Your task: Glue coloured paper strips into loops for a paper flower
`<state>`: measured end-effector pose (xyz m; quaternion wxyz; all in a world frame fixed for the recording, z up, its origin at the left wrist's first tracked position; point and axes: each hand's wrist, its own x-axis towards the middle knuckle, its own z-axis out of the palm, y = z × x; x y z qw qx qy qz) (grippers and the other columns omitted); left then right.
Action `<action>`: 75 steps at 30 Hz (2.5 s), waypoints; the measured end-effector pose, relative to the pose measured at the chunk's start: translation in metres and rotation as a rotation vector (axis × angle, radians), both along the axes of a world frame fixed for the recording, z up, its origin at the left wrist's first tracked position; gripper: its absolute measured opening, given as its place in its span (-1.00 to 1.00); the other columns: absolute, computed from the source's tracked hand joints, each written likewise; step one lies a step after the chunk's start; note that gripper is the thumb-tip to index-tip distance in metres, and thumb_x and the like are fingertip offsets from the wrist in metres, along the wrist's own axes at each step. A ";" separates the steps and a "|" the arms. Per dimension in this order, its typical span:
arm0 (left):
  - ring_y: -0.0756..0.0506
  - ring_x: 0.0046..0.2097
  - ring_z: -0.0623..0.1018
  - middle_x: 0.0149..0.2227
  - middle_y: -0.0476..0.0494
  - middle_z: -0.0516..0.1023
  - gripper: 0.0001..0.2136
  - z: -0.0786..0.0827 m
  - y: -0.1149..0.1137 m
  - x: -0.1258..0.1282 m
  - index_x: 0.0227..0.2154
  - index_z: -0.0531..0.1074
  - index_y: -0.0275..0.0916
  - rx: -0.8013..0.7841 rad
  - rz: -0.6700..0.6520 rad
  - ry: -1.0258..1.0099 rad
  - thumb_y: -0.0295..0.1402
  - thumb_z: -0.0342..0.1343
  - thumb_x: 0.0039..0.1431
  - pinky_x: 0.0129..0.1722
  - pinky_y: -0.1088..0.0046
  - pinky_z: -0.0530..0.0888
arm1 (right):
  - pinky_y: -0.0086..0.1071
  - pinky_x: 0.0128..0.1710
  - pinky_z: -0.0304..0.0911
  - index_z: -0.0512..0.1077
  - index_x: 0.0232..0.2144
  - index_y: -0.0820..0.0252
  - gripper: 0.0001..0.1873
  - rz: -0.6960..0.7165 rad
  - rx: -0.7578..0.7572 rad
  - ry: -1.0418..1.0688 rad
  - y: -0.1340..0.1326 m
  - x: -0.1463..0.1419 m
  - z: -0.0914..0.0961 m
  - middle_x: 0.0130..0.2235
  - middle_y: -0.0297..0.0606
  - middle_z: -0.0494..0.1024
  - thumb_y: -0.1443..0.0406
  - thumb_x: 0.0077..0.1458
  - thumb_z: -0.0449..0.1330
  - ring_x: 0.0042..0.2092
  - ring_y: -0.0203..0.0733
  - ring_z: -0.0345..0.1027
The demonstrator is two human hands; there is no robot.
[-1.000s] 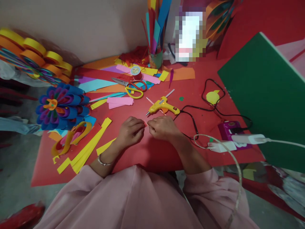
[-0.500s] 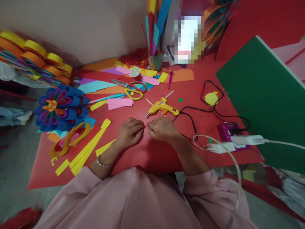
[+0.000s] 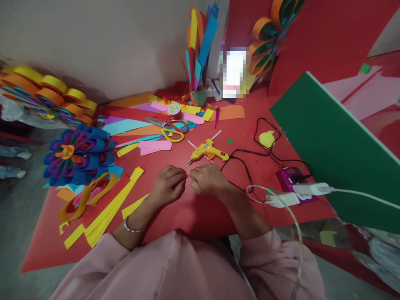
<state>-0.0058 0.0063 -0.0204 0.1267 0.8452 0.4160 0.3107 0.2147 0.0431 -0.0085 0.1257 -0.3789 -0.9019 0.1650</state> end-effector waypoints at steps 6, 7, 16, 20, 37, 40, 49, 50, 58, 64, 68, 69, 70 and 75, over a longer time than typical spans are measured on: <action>-0.13 -0.13 0.55 -0.10 -0.14 0.68 -0.80 0.001 0.001 0.001 -0.11 0.55 -0.17 0.008 -0.006 0.003 -0.50 0.13 0.27 -0.09 0.22 0.53 | -0.29 -0.33 -0.02 0.57 -0.40 0.15 -0.80 0.001 0.031 0.053 -0.001 -0.001 -0.004 -0.37 -0.25 0.67 0.36 0.11 0.12 -0.35 -0.20 0.41; -0.13 -0.14 0.55 -0.10 -0.14 0.68 -0.80 0.000 0.001 0.001 -0.11 0.55 -0.17 0.012 -0.003 0.002 -0.50 0.13 0.26 -0.09 0.22 0.53 | -0.28 -0.33 -0.01 0.58 -0.40 0.15 -0.79 0.004 0.041 0.058 -0.001 -0.001 -0.006 -0.38 -0.25 0.67 0.36 0.12 0.12 -0.35 -0.19 0.42; -0.13 -0.13 0.57 -0.09 -0.13 0.68 -0.79 -0.001 0.000 0.000 -0.09 0.55 -0.15 0.003 -0.001 -0.001 -0.49 0.14 0.28 -0.08 0.22 0.53 | -0.28 -0.34 -0.01 0.58 -0.40 0.14 -0.79 0.001 0.049 0.053 -0.002 -0.001 -0.007 -0.37 -0.28 0.68 0.36 0.12 0.13 -0.36 -0.20 0.44; -0.12 -0.12 0.58 -0.07 -0.14 0.67 -0.79 -0.003 0.000 0.000 -0.08 0.55 -0.15 -0.002 -0.003 -0.005 -0.48 0.13 0.29 -0.06 0.21 0.53 | -0.28 -0.34 -0.02 0.55 -0.43 0.15 -0.80 0.006 0.073 0.078 -0.001 0.000 -0.007 -0.39 -0.28 0.67 0.38 0.12 0.12 -0.37 -0.22 0.42; -0.12 -0.12 0.56 -0.07 -0.14 0.67 -0.79 -0.003 -0.002 0.000 -0.09 0.54 -0.16 -0.004 0.008 0.016 -0.49 0.13 0.28 -0.06 0.21 0.53 | -0.27 -0.37 -0.09 0.56 -0.42 0.15 -0.80 -0.021 0.051 -0.012 -0.001 -0.001 -0.004 -0.36 -0.26 0.70 0.38 0.14 0.13 -0.37 -0.20 0.44; -0.13 -0.13 0.56 -0.08 -0.13 0.67 -0.79 -0.002 -0.001 0.001 -0.09 0.54 -0.16 0.004 0.002 0.013 -0.50 0.13 0.28 -0.07 0.21 0.53 | -0.27 -0.36 -0.09 0.55 -0.42 0.15 -0.80 -0.026 0.041 -0.016 -0.001 -0.002 -0.004 -0.36 -0.26 0.70 0.37 0.15 0.14 -0.37 -0.21 0.43; -0.14 -0.10 0.57 -0.09 -0.15 0.67 -0.80 0.000 -0.003 0.000 -0.08 0.55 -0.15 -0.009 0.018 0.083 -0.46 0.12 0.31 -0.06 0.22 0.54 | -0.27 -0.37 -0.11 0.53 -0.45 0.15 -0.78 -0.034 0.037 0.008 -0.002 -0.003 -0.004 -0.40 -0.28 0.67 0.37 0.19 0.14 -0.38 -0.23 0.41; -0.14 -0.10 0.57 -0.09 -0.15 0.67 -0.80 0.001 -0.004 0.000 -0.07 0.55 -0.16 -0.003 0.019 0.097 -0.46 0.11 0.32 -0.07 0.22 0.54 | -0.27 -0.37 -0.11 0.53 -0.45 0.15 -0.79 -0.041 0.028 0.009 -0.002 -0.003 -0.004 -0.40 -0.28 0.67 0.37 0.19 0.14 -0.38 -0.24 0.41; -0.16 -0.12 0.57 -0.08 -0.18 0.68 -0.80 0.004 -0.004 0.001 -0.05 0.54 -0.17 0.070 0.019 0.135 -0.46 0.12 0.33 -0.13 0.21 0.55 | -0.26 -0.38 -0.10 0.56 -0.39 0.13 -0.79 -0.091 -0.032 -0.047 -0.004 -0.005 0.000 -0.34 -0.29 0.69 0.33 0.23 0.15 -0.35 -0.22 0.46; -0.16 -0.11 0.56 -0.06 -0.17 0.67 -0.80 0.003 -0.003 0.001 -0.05 0.53 -0.16 0.069 0.019 0.137 -0.45 0.10 0.34 -0.11 0.20 0.54 | -0.29 -0.39 -0.09 0.58 -0.38 0.12 -0.80 -0.100 -0.033 -0.058 -0.004 -0.006 -0.001 -0.36 -0.29 0.69 0.32 0.23 0.17 -0.37 -0.23 0.44; -0.15 -0.12 0.56 -0.08 -0.18 0.67 -0.81 0.004 -0.003 0.000 -0.07 0.54 -0.17 0.044 0.015 0.145 -0.45 0.09 0.35 -0.11 0.21 0.54 | -0.29 -0.37 -0.07 0.59 -0.38 0.13 -0.77 -0.073 -0.031 -0.050 -0.003 -0.005 -0.001 -0.34 -0.27 0.70 0.31 0.25 0.14 -0.34 -0.22 0.47; -0.16 -0.12 0.55 -0.08 -0.17 0.67 -0.82 0.004 -0.003 0.000 -0.07 0.54 -0.18 0.037 0.010 0.151 -0.45 0.10 0.35 -0.11 0.21 0.53 | -0.29 -0.37 -0.07 0.59 -0.37 0.13 -0.76 -0.074 -0.030 -0.050 -0.004 -0.005 -0.001 -0.34 -0.27 0.71 0.31 0.25 0.13 -0.33 -0.21 0.48; -0.16 -0.12 0.54 -0.07 -0.17 0.67 -0.82 0.004 -0.003 0.000 -0.07 0.54 -0.18 0.039 0.010 0.149 -0.44 0.10 0.35 -0.11 0.21 0.53 | -0.29 -0.38 -0.09 0.60 -0.37 0.12 -0.74 -0.079 -0.026 -0.052 -0.004 -0.004 -0.001 -0.33 -0.27 0.71 0.31 0.26 0.12 -0.34 -0.21 0.48; -0.16 -0.08 0.54 -0.02 -0.17 0.66 -0.80 -0.002 -0.003 -0.003 -0.04 0.56 -0.17 0.004 0.021 0.137 -0.40 0.09 0.37 -0.06 0.19 0.53 | -0.28 -0.37 -0.04 0.64 -0.35 0.11 -0.71 -0.088 -0.017 -0.020 -0.004 -0.002 -0.005 -0.34 -0.23 0.71 0.30 0.23 0.10 -0.34 -0.17 0.47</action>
